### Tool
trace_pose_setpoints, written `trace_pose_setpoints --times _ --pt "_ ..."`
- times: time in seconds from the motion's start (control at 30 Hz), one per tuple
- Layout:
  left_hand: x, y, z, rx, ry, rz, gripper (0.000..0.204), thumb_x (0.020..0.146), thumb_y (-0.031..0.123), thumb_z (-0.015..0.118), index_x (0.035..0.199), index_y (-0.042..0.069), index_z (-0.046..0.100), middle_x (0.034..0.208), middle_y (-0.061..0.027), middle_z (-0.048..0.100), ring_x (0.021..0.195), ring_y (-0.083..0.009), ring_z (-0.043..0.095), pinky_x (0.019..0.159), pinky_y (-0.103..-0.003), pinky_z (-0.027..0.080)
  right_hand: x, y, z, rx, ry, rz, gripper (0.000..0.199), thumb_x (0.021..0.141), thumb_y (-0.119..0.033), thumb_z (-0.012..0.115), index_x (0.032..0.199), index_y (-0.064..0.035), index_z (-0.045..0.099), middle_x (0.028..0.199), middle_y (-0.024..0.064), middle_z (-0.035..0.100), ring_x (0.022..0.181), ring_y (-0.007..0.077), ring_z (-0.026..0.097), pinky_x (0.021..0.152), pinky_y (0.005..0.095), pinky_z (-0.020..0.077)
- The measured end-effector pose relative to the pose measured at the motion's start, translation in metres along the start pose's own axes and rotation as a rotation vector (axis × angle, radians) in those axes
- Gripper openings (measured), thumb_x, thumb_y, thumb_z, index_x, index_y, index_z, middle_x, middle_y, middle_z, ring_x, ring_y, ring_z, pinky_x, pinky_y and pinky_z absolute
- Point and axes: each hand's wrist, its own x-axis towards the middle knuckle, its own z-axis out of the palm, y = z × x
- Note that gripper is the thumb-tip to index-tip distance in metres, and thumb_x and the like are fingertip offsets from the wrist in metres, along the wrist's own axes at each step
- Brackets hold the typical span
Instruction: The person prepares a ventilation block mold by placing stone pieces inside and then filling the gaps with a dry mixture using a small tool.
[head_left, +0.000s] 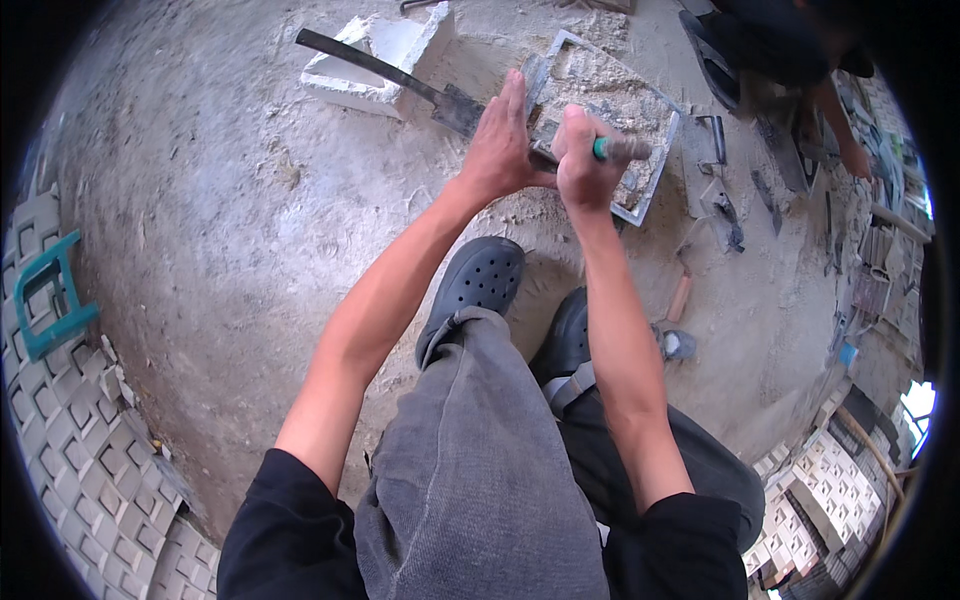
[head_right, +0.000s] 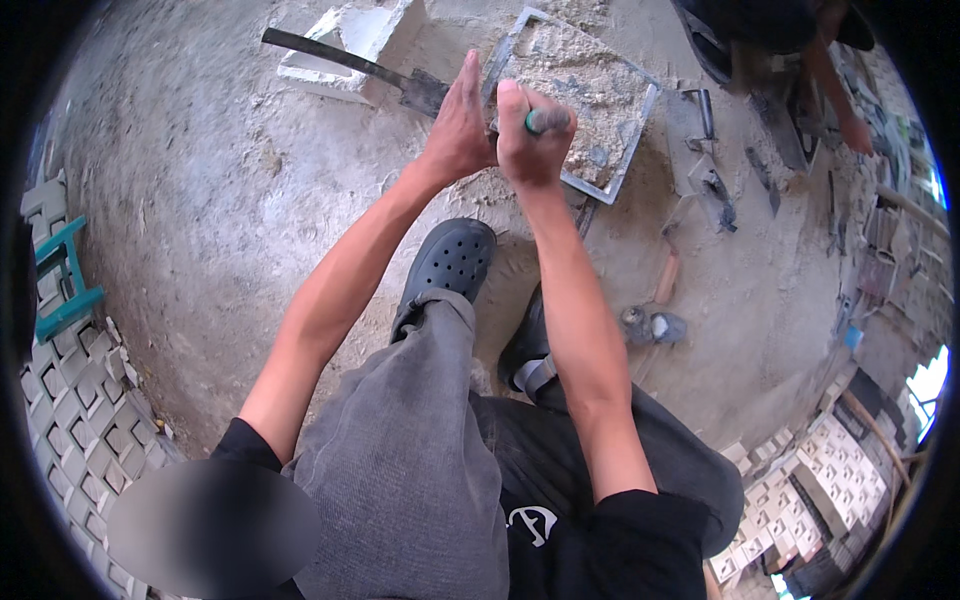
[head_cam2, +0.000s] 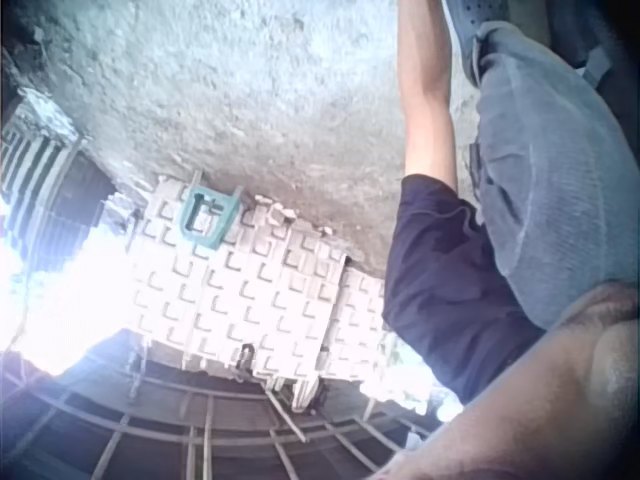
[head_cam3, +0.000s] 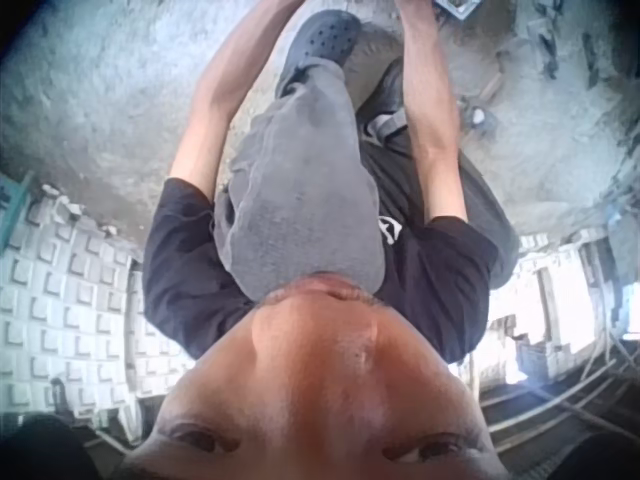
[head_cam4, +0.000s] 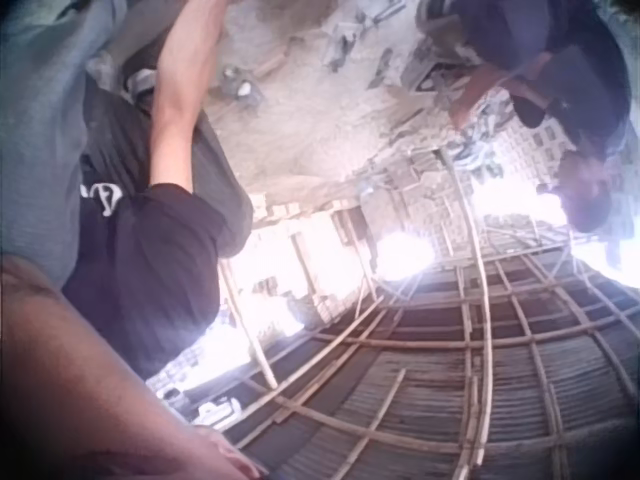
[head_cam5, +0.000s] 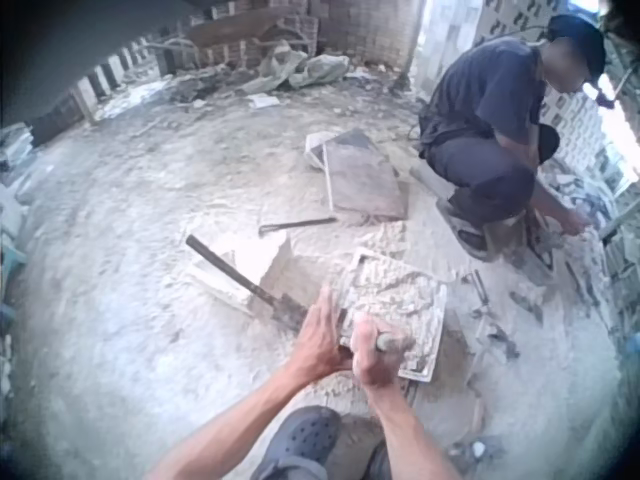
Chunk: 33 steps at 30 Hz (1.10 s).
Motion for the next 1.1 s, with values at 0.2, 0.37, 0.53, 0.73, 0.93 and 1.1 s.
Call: trace_pose_setpoints --times 0.2,0.37,0.53,0.73,0.93,1.1 --pt "-0.003 -0.004 0.003 -0.139 0.066 0.101 0.161 0.045 0.059 0.096 0.157 -0.006 0.000 0.162 -0.0316 0.018 0.149 -0.0435 0.027 0.123 -0.046 0.026 0.006 -0.062 0.000 0.375 0.081 0.041 0.042 0.100 -0.021 0.061 0.061 -0.0042 0.054 0.056 -0.0062 0.046 0.049 0.0050 0.040 0.045 0.0260 0.0267" --pt "0.002 -0.010 0.009 -0.156 0.168 0.198 0.159 0.043 0.061 0.095 0.157 -0.003 0.005 0.160 -0.0310 0.023 0.147 -0.0446 0.032 0.121 -0.047 0.031 0.020 -0.012 0.011 0.075 0.009 0.112 0.037 0.095 -0.014 0.061 0.060 -0.0023 0.055 0.052 -0.0042 0.049 0.047 0.0063 0.044 0.045 0.0264 0.0317" --pt "-0.005 -0.009 0.007 -0.180 0.187 0.178 0.159 0.042 0.059 0.096 0.157 0.000 0.005 0.159 -0.0303 0.026 0.145 -0.0447 0.034 0.120 -0.048 0.033 0.026 -0.051 0.013 0.289 0.101 0.101 0.042 0.098 -0.014 0.058 0.057 -0.0103 0.049 0.051 -0.0042 0.044 0.044 0.0053 0.039 0.041 0.0272 0.0285" --pt "-0.001 -0.004 0.000 -0.076 0.098 0.130 0.155 0.049 0.047 0.099 0.158 0.000 -0.001 0.163 -0.0251 0.017 0.143 -0.0395 0.039 0.118 -0.046 0.037 0.018 -0.018 0.011 0.229 0.033 0.184 0.043 0.096 -0.015 0.062 0.055 -0.0105 0.050 0.051 -0.0033 0.049 0.043 0.0056 0.043 0.042 0.0261 0.0320" --pt "0.005 0.015 -0.012 -0.015 -0.121 -0.068 0.152 0.052 0.072 0.088 0.158 -0.001 0.007 0.161 -0.0271 0.022 0.147 -0.0419 0.032 0.122 -0.046 0.031 0.062 -0.068 -0.031 0.413 0.068 0.118 0.048 0.095 -0.017 0.059 0.051 -0.0157 0.041 0.045 -0.0035 0.038 0.036 0.0079 0.034 0.036 0.0291 0.0237" --pt "0.006 0.010 -0.017 -0.063 -0.185 -0.128 0.146 0.054 0.073 0.086 0.158 0.000 0.015 0.158 -0.0265 0.031 0.145 -0.0419 0.037 0.118 -0.048 0.036 0.094 -0.109 -0.020 0.347 0.158 0.057 0.051 0.095 -0.023 0.056 0.052 -0.0176 0.029 0.045 -0.0038 0.026 0.039 0.0104 0.026 0.042 0.0305 0.0224"
